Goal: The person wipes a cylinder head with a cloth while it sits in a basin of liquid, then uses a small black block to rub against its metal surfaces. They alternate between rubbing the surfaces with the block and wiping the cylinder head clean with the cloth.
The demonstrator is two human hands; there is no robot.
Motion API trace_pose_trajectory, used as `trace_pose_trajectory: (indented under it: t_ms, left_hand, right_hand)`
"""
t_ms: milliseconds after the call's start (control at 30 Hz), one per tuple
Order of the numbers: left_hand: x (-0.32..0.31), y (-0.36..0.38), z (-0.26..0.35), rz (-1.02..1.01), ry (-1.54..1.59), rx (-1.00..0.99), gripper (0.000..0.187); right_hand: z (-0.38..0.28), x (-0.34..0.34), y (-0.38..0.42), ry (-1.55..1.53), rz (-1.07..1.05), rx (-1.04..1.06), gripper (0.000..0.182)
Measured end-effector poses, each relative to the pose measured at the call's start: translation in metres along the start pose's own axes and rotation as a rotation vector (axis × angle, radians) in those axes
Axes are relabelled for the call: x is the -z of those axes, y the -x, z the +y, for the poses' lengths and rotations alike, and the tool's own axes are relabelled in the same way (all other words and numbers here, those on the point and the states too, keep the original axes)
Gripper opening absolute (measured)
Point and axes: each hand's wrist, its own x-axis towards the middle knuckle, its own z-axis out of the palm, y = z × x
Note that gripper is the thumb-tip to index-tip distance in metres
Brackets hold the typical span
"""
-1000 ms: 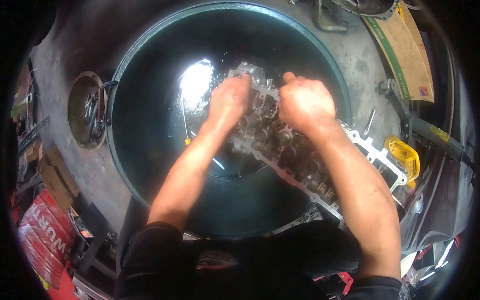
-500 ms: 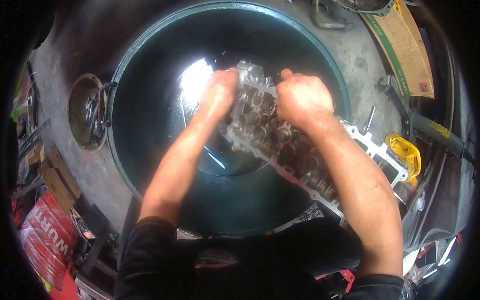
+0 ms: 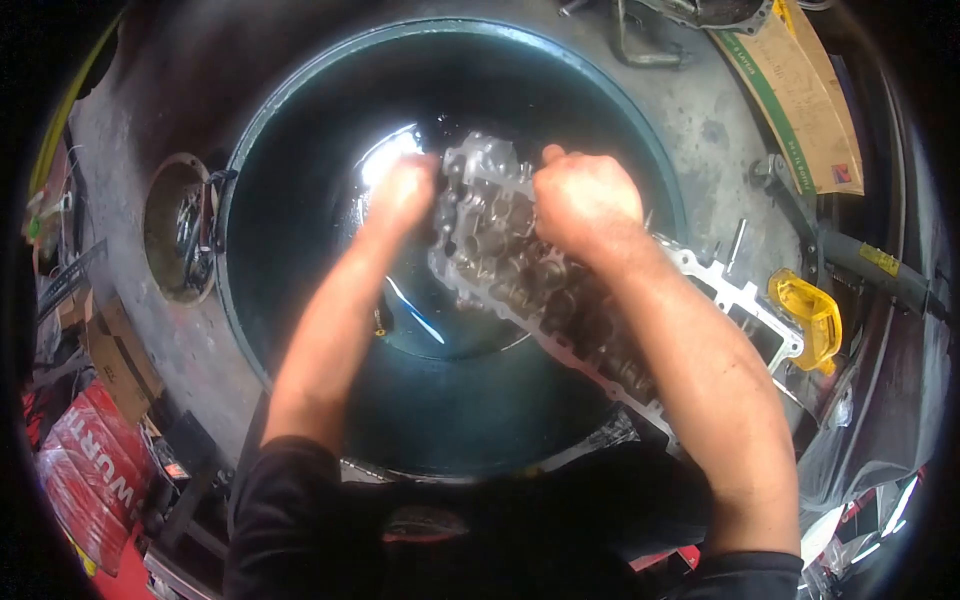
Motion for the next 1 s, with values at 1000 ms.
trace_pose_trajectory:
  t_ms: [1000]
  left_hand:
    - [-0.015, -0.007, 0.043, 0.224, 0.132, 0.135, 0.008]
  right_hand:
    - [-0.005, 0.008, 0.004, 0.0, -0.016, -0.003, 0.023]
